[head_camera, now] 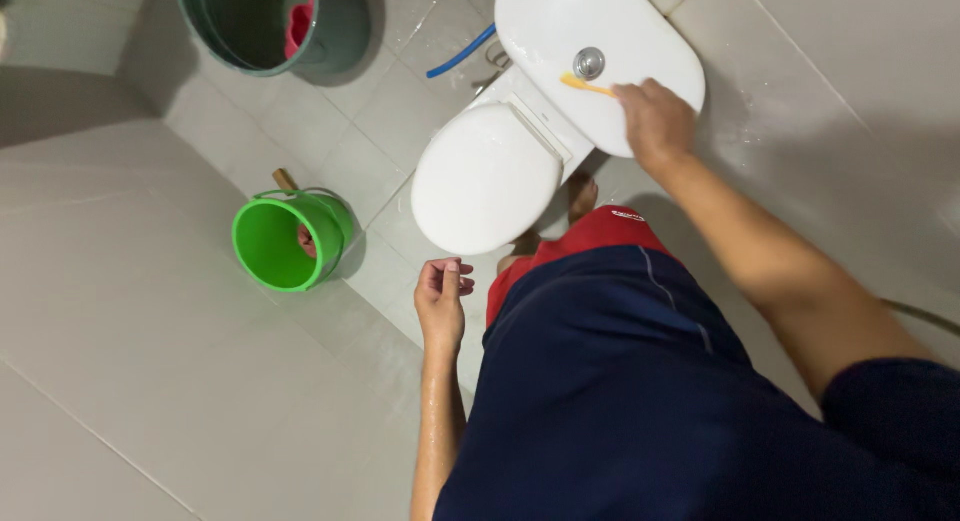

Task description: The person scrubs the toilet tank, seat, and bowl using a toothbrush and water from a pink scoop. They also clean the bidet spray nozzle with the toothbrush.

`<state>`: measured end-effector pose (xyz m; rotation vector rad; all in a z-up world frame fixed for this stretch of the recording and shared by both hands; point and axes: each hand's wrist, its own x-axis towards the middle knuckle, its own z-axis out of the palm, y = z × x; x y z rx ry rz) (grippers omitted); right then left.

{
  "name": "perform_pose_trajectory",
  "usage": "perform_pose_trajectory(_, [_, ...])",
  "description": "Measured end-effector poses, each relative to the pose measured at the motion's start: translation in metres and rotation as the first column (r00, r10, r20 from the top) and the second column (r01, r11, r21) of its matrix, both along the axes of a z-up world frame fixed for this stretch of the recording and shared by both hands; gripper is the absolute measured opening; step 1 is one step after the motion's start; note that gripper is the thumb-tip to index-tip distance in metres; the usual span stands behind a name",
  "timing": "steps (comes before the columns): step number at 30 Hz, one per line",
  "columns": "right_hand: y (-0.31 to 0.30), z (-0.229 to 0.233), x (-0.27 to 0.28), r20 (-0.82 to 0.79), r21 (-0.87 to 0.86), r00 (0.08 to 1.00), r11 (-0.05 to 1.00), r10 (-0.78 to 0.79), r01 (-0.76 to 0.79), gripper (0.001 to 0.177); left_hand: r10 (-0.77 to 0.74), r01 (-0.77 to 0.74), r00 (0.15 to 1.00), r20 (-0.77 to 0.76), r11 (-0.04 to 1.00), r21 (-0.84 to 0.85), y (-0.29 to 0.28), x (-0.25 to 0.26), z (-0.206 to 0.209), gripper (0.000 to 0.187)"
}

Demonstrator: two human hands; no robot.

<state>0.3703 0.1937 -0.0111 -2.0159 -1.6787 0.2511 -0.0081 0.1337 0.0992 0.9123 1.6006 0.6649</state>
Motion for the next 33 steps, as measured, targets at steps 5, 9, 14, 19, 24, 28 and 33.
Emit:
perform_pose_trajectory(5, [0.005, 0.0, 0.0, -0.029, -0.019, 1.0, 1.0, -0.008, 0.007, 0.013, -0.019, 0.019, 1.0, 0.007, 1.0, 0.009, 0.005, 0.0, 0.004, 0.022])
perform_pose_trajectory(9, [-0.038, 0.018, 0.016, -0.079, -0.098, 0.995, 0.994, -0.062, 0.054, 0.019, 0.035, -0.035, 0.999, -0.014, 0.999, 0.0, 0.007, 0.0, 0.011, 0.023])
perform_pose_trajectory(14, [-0.026, 0.002, 0.004, -0.249, -0.072, 0.949, 0.981, -0.193, 0.18, 0.023, 0.044, -0.044, 0.999, -0.019, 0.999, -0.022, 0.011, 0.008, 0.008, 0.023])
perform_pose_trajectory(19, [-0.006, -0.006, 0.0, -0.31, -0.155, 0.919, 0.967, -0.244, 0.204, 0.024, -0.04, 0.04, 0.999, 0.003, 0.999, 0.013, 0.019, 0.019, 0.006, 0.022])
perform_pose_trajectory(24, [-0.006, 0.002, 0.005, -0.356, -0.234, 0.893, 0.952, -0.275, 0.2, 0.026, -0.022, 0.022, 1.0, 0.017, 0.999, 0.025, 0.028, 0.023, 0.007, 0.022])
perform_pose_trajectory(28, [0.018, 0.001, -0.001, -0.35, -0.255, 0.894, 0.946, -0.281, 0.198, 0.025, -0.044, 0.044, 0.999, 0.028, 0.999, 0.014, 0.031, 0.03, 0.01, 0.022])
perform_pose_trajectory(33, [-0.001, 0.008, 0.007, -0.261, -0.134, 0.952, 0.983, -0.16, 0.129, 0.025, -0.175, 0.185, 0.97, -0.172, 0.982, 0.044, 0.04, 0.043, 0.022, 0.022])
